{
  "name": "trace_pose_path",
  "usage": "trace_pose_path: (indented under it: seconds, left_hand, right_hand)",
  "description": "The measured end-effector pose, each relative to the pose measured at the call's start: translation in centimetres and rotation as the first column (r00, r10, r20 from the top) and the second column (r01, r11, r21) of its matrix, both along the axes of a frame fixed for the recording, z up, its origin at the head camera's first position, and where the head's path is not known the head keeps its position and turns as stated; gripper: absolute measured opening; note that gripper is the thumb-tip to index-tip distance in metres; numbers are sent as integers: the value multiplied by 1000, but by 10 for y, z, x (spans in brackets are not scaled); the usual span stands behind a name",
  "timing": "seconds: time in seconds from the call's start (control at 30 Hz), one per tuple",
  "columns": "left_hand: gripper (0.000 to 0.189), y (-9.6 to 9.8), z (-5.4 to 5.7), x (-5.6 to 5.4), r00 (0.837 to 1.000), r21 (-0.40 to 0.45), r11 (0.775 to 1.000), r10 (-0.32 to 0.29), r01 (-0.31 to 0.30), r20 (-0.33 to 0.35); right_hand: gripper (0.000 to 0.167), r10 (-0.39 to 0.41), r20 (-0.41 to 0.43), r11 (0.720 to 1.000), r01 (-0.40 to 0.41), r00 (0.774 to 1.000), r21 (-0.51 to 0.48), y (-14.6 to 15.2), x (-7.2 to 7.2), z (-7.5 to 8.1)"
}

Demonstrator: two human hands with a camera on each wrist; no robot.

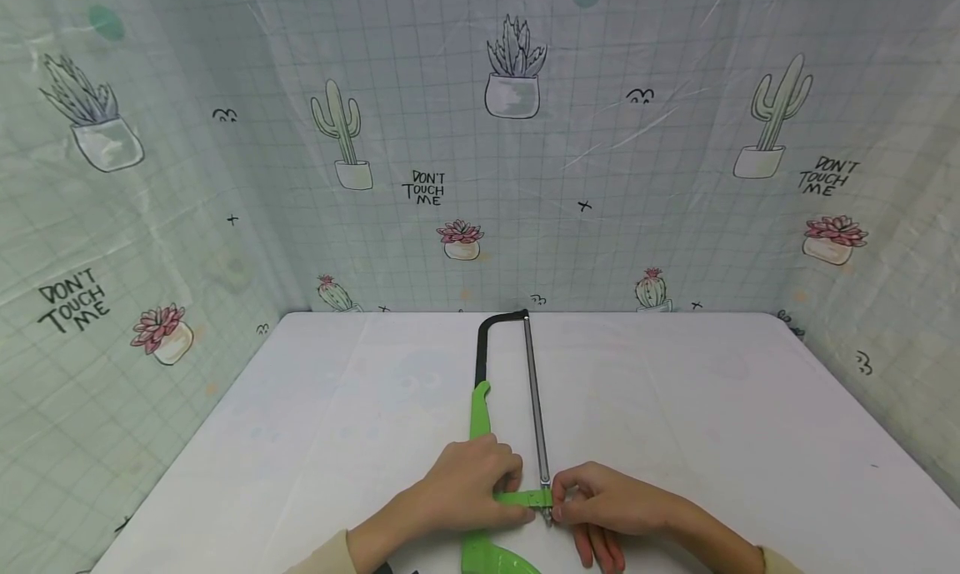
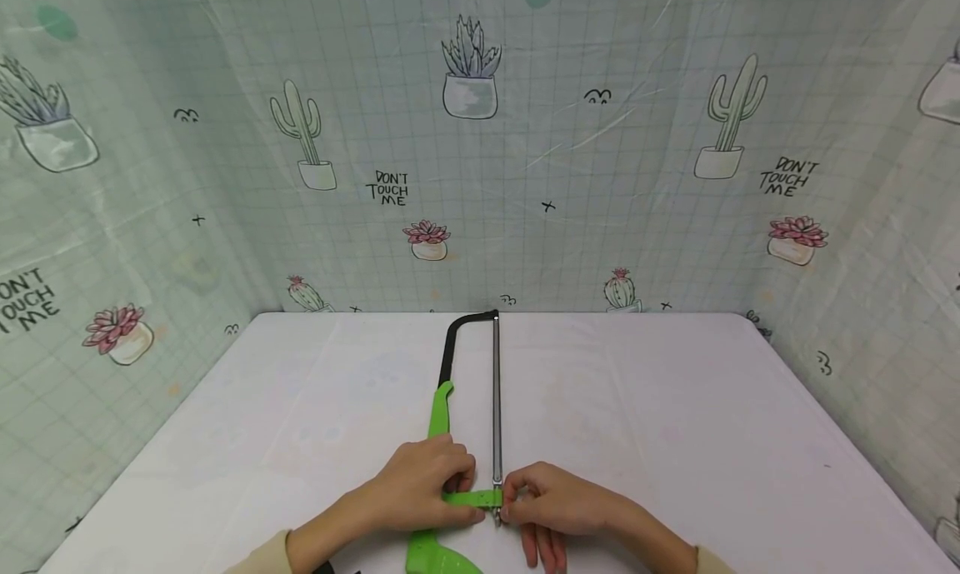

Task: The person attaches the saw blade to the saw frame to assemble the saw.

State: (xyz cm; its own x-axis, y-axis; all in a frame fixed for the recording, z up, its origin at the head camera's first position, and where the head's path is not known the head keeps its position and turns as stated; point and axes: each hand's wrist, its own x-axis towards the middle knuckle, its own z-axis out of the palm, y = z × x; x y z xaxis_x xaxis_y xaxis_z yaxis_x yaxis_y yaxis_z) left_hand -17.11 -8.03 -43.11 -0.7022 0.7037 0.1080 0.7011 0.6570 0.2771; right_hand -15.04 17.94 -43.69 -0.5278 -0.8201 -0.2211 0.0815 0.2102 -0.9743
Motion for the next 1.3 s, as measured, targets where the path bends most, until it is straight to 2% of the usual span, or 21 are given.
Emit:
trace_pose_path:
  seconds: [0.57, 0.8, 1.3]
  left_hand:
    - [36, 0, -2, -3, 1000, 1, 1000, 2, -2, 10]
    - [36, 1, 0, -2, 1000, -1, 1000, 4, -4, 8]
    - [36, 4, -3, -2, 1000, 2, 1000, 5, -5, 2]
  right_hand:
    - [15, -5, 13, 1000, 5, 1000, 8, 1, -1, 1]
    - [15, -1, 8, 1000, 1, 1000, 4, 1, -2, 1]
    - [14, -3, -19, 1000, 3, 1000, 31, 4, -4, -2]
